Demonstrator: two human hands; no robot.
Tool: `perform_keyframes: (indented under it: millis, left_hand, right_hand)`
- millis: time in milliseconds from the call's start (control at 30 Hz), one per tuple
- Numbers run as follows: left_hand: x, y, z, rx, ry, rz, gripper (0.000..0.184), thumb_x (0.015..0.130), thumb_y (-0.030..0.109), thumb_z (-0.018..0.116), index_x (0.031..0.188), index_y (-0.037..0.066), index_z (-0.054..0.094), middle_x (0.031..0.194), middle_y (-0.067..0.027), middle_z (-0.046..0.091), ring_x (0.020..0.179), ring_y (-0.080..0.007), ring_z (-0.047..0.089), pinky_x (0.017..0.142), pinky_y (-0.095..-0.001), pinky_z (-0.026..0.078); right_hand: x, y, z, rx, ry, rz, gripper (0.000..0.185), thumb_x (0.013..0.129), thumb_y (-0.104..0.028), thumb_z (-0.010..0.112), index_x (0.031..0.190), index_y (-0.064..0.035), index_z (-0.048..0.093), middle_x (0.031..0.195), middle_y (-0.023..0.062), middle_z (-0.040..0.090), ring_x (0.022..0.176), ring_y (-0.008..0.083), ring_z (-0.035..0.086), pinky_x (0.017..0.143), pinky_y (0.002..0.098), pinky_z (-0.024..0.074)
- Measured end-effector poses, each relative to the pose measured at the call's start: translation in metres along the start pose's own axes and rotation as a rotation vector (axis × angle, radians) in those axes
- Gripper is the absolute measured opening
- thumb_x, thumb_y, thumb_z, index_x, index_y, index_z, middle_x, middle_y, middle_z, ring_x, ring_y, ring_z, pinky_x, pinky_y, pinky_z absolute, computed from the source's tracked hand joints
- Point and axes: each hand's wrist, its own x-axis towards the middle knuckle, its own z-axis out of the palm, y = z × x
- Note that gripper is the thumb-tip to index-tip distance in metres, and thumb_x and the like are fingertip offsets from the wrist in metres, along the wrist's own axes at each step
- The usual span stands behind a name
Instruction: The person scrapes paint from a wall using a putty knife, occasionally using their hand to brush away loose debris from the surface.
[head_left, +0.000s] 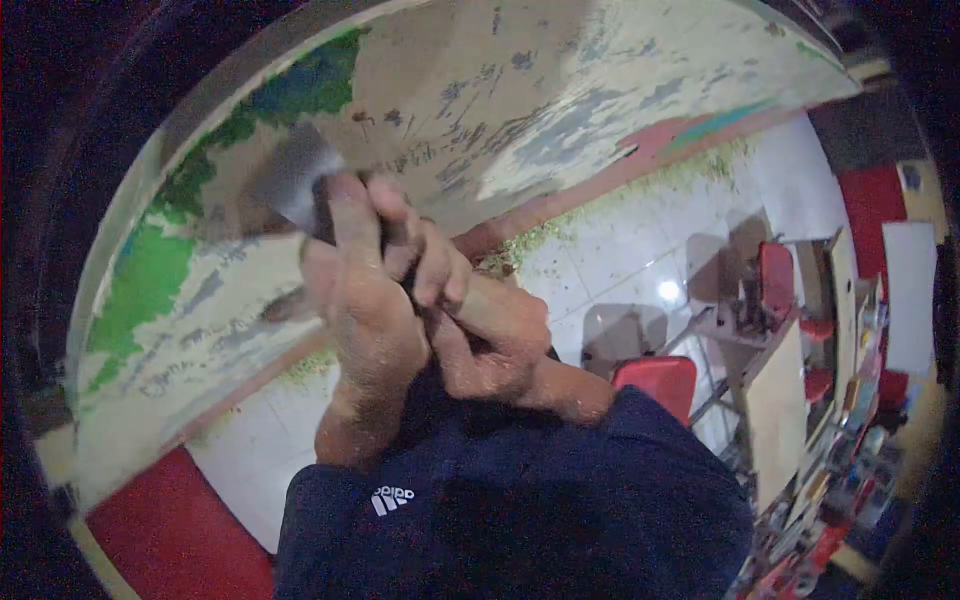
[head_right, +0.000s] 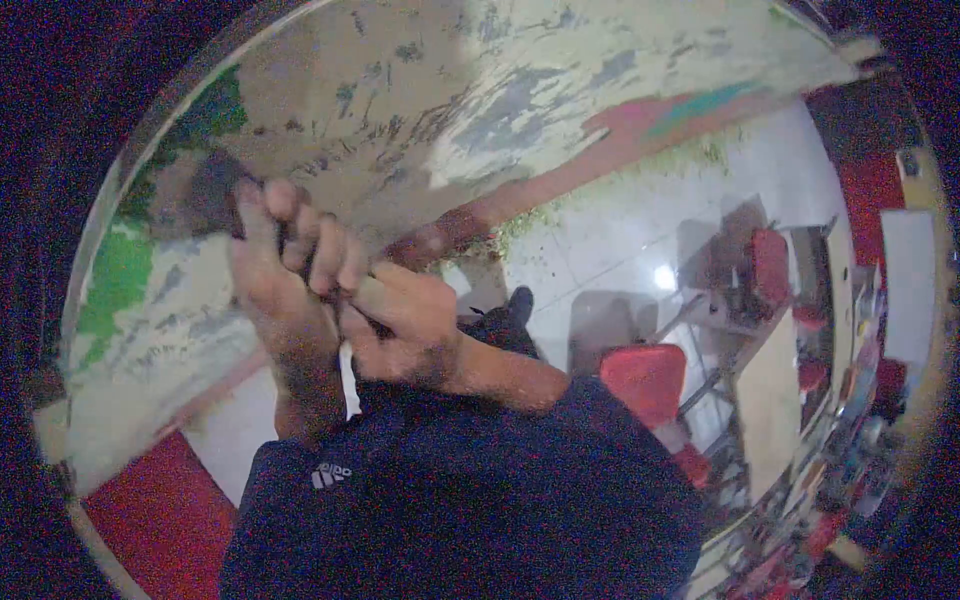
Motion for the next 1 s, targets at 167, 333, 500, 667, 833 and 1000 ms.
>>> perform_keyframes:
  millis: [167,333,500,667,833,1000]
  left_hand:
    - [0.01,0.007,-0.014,-0.023,-0.213,-0.017,0.028,0.097,0.037,0.035,0.086,0.013,0.043,0.056,0.0049,0.028,0.039,-0.0075,0.027,0.036,-0.0245,0.03]
    - [0.0,0.002,-0.018,0.099,-0.064,-0.127,0.027,0.096,0.035,0.038,0.087,0.011,0.043,0.055,0.004,0.027,0.04,-0.0077,0.027,0.038,-0.0267,0.034]
    - [0.009,0.016,-0.014,-0.043,-0.272,-0.034,0.022,0.096,0.033,0.041,0.087,0.013,0.042,0.056,0.004,0.026,0.04,-0.0076,0.027,0.039,-0.026,0.033]
    - [0.0,0.003,-0.019,0.064,-0.151,-0.131,0.019,0.096,0.031,0.04,0.088,0.014,0.043,0.057,0.0044,0.026,0.041,-0.006,0.026,0.038,-0.0247,0.032]
    - [-0.004,0.001,-0.022,0.057,-0.141,-0.072,0.021,0.097,0.033,0.036,0.088,0.015,0.043,0.059,0.0047,0.027,0.041,-0.0067,0.026,0.038,-0.0246,0.032]
    - [0.003,0.003,-0.023,0.059,-0.193,-0.048,0.02,0.097,0.032,0.037,0.089,0.015,0.044,0.059,0.0051,0.027,0.041,-0.007,0.026,0.039,-0.024,0.032]
  right_hand:
    - [0.007,-0.013,0.009,-0.086,0.043,-0.006,0.009,0.069,-0.005,0.065,0.072,-0.0045,0.057,0.055,0.0105,0.044,0.047,0.0282,0.049,0.041,0.0365,0.0378]
    - [-0.012,-0.022,0.012,-0.036,0.076,0.148,0.009,0.07,-0.009,0.065,0.071,-0.0075,0.057,0.054,0.0088,0.042,0.046,0.0278,0.047,0.041,0.0368,0.0381]
    - [-0.002,-0.025,0.01,-0.081,0.107,0.064,0.01,0.07,-0.012,0.066,0.072,-0.0093,0.056,0.054,0.0081,0.043,0.044,0.0265,0.047,0.041,0.0373,0.0382]
    - [-0.014,-0.028,0.012,-0.072,0.103,0.173,0.011,0.07,-0.01,0.066,0.07,-0.0088,0.056,0.054,0.0087,0.043,0.043,0.0263,0.047,0.04,0.0372,0.0366]
    - [-0.018,-0.023,0.013,-0.058,0.124,0.133,0.012,0.07,-0.011,0.066,0.068,-0.0084,0.055,0.053,0.0094,0.044,0.043,0.0274,0.047,0.04,0.0377,0.0371]
    - [-0.012,-0.018,0.019,-0.014,0.158,0.108,0.012,0.071,-0.013,0.066,0.068,-0.0086,0.055,0.055,0.0099,0.046,0.047,0.0294,0.05,0.042,0.0389,0.039]
